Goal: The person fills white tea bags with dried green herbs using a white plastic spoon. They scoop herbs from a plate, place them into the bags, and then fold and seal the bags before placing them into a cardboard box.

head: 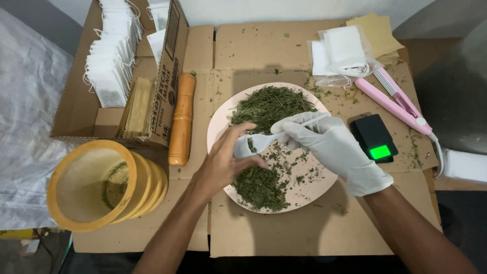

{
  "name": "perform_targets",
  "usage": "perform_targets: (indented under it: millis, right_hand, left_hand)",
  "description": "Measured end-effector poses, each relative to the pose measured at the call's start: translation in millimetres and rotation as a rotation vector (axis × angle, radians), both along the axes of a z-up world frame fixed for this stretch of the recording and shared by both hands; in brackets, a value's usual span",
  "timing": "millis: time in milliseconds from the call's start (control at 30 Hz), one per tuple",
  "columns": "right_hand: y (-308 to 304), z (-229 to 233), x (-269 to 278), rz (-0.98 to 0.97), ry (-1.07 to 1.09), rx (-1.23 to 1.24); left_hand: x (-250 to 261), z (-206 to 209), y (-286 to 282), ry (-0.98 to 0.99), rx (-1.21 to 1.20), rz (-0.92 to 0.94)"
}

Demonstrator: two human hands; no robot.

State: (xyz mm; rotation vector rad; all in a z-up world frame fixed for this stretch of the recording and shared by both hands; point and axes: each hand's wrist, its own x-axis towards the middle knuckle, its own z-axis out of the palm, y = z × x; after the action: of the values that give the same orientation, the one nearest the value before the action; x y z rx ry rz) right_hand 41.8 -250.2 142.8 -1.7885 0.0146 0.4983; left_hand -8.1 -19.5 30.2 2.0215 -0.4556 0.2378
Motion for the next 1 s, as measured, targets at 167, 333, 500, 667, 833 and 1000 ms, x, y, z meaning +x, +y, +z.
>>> perform_targets:
  millis: [167,333,500,667,833,1000]
  right_hand:
    - [-6.0,1.1,-3.2,-0.011,-0.017,0.006]
    - [-12.3,-11.6,0.9,-0.002,-0.041,0.055]
    - [-7.1,12.3,-10.2,0.02,-0.014,0.025]
    - [-6.7,0.5,-9.4,0.036,-0.045,0.01]
    - [-4.4,21.6,-10.6,-0.012,0.026,-0.104]
    - [-12.7,6.4,-3.3,-0.043,-0.045,-0.063]
  left_hand:
    - [4.7,11.2,-2.3,0.181,-0.062,-0.096]
    - [9.9,29.7,-12.6,0.246,-0.218,-0.081]
    - [13.5,18.6,-22.7,0.149,-0.145,-0.056]
    - [10.5,37.5,-33.8,0.176,-0.102,-0.07]
    - [9.1,39.0,-20.3,0.131,-0.025,-0.129]
    - [7.7,33.5,-17.3,-0.016,0.164,-0.123]
